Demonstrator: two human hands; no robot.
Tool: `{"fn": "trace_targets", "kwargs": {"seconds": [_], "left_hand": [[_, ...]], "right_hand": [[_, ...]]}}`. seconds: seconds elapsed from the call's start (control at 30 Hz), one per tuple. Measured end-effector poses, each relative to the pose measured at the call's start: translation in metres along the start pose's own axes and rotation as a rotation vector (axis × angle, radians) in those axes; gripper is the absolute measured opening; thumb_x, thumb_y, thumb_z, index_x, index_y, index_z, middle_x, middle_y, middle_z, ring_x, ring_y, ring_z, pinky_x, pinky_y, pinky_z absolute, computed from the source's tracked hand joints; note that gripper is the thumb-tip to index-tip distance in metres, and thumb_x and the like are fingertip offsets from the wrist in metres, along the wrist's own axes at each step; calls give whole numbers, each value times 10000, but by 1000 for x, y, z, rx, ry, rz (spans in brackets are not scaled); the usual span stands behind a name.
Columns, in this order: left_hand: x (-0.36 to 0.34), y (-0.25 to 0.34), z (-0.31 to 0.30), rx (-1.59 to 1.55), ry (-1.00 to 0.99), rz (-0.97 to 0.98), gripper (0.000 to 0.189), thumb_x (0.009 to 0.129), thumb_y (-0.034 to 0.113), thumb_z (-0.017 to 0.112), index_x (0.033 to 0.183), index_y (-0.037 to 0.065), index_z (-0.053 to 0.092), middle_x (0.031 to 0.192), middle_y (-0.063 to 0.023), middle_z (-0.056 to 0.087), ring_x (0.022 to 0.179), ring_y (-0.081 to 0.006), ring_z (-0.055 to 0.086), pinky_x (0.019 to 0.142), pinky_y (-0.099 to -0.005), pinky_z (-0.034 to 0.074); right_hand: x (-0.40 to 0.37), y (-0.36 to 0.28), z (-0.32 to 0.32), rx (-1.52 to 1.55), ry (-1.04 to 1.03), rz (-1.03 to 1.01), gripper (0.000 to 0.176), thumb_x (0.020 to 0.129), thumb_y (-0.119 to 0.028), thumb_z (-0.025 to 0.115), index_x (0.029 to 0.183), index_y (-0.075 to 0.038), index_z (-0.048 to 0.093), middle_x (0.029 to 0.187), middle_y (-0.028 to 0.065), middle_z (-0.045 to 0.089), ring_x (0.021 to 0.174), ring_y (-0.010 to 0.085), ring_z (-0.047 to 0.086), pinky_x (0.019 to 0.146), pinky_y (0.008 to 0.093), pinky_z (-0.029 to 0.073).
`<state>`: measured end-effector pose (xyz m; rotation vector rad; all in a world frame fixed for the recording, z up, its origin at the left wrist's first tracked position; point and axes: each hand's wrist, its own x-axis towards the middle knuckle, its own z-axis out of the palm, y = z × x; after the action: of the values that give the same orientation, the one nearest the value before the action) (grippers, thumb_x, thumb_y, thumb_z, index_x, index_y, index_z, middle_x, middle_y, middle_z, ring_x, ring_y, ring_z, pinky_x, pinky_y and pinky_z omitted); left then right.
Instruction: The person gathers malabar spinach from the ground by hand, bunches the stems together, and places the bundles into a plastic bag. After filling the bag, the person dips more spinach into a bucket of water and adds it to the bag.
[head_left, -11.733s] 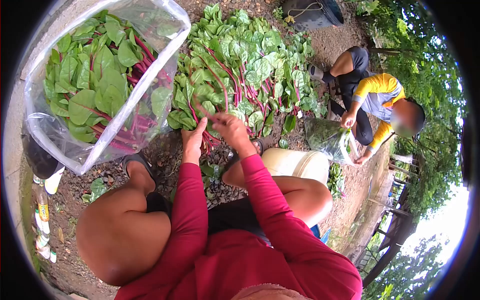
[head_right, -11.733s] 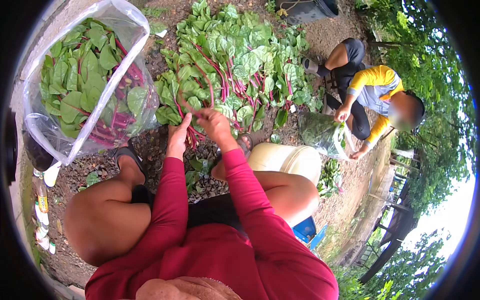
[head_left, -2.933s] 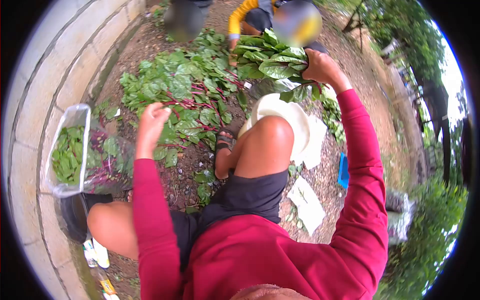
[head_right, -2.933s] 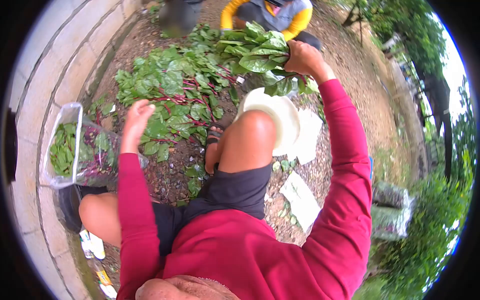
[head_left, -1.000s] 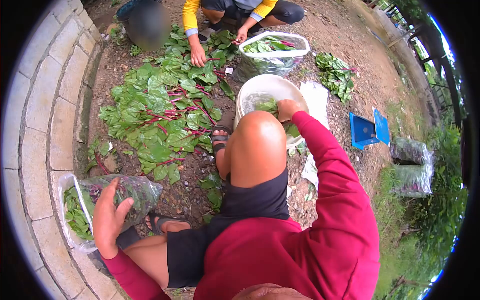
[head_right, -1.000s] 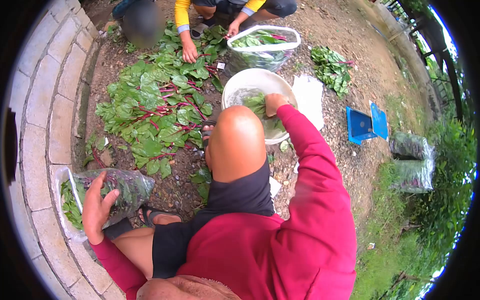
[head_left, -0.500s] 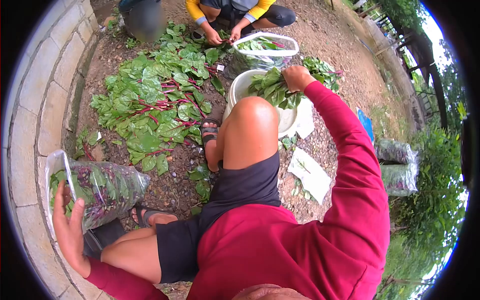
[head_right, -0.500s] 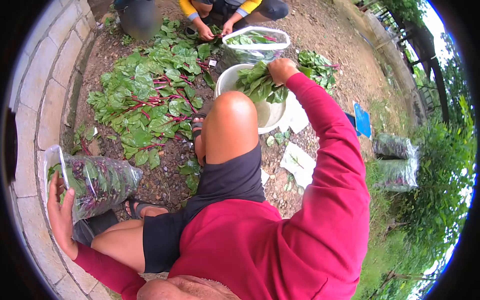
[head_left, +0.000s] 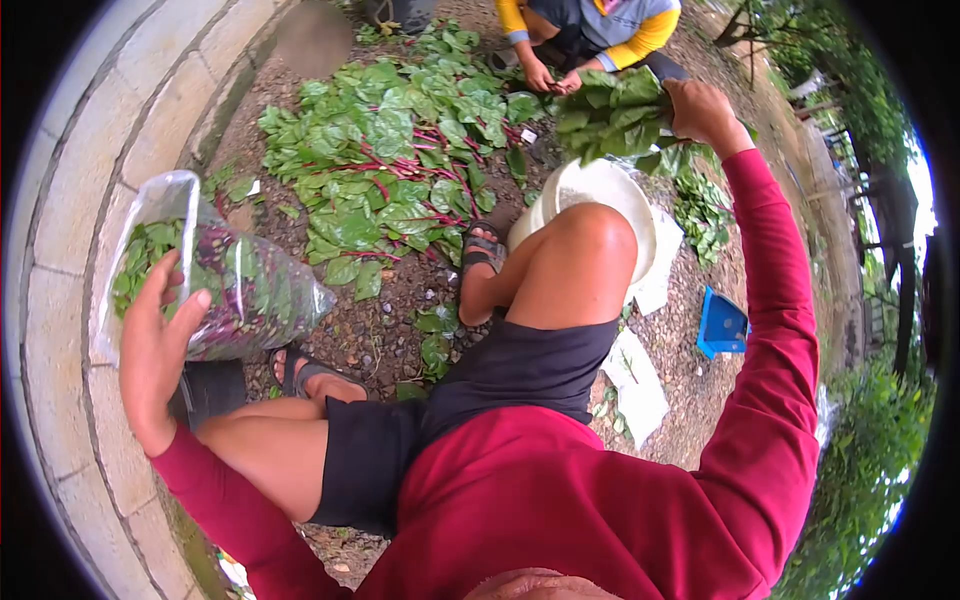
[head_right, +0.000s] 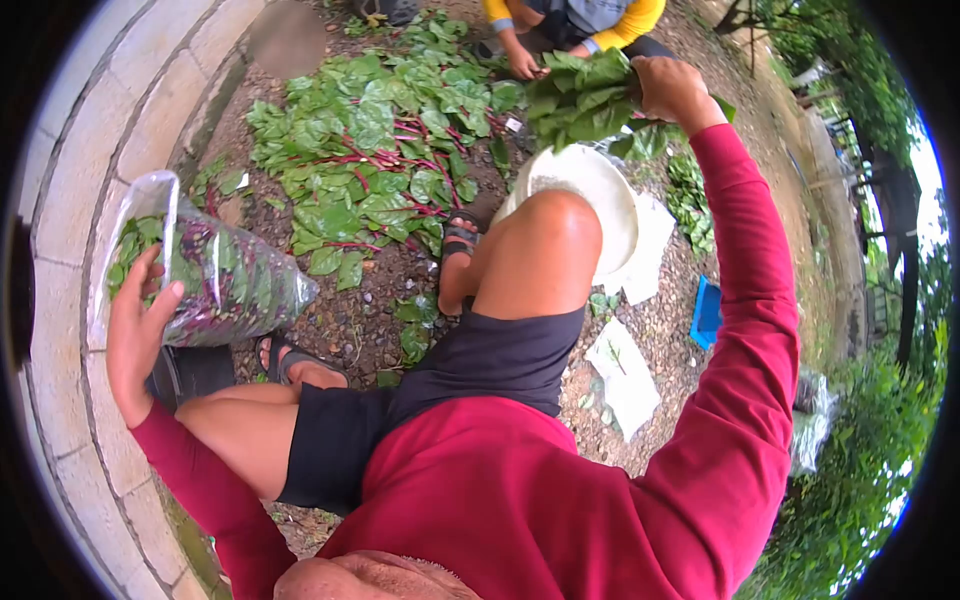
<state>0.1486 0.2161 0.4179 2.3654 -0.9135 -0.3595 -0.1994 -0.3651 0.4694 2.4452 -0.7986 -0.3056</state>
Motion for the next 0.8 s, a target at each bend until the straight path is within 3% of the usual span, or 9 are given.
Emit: {"fn": "trace_targets", "kwargs": {"seconds": [0.07,0.23,0.43,0.73,0.8], "left_hand": [[6,-7,1,8,28,-10,592,886,236,727,1393,3,530,1146,-168,651,1047,-249,590,931,-378,466],[20,-19,11,38,76,-27,603,878,244,736,1388,-4,529,1109,-183,663,953,-250,619,867,-372,497],[21,-30,14,36,2,-123,676,870,245,750,1396,-82,480,1194,-281,658,1079,-319,665,921,-397,514],[24,-16,16,43,59,-169,624,865,227,740,1372,-61,519,1219,-250,658,1140,-320,644,975,-398,486],[24,-15,21,167,165,-19,568,865,237,739,1335,-30,565,1210,-253,657,1110,-334,655,959,-397,489]], "right_hand": [[23,-17,-6,111,91,-27,384,727,-165,687,1094,-74,619,927,177,705,918,375,691,781,480,545],[82,-111,1,289,250,-60,278,777,-171,644,1037,-72,641,934,183,717,913,362,709,778,477,564],[137,-208,30,418,219,-116,269,810,-151,596,1052,-54,664,978,206,722,929,373,716,814,470,575],[160,-221,34,477,252,-123,237,809,-157,593,1015,-40,607,947,214,698,894,406,696,762,505,549],[157,-225,40,507,339,-166,206,831,-160,589,1006,-52,593,906,212,679,863,418,688,738,526,540]]}}
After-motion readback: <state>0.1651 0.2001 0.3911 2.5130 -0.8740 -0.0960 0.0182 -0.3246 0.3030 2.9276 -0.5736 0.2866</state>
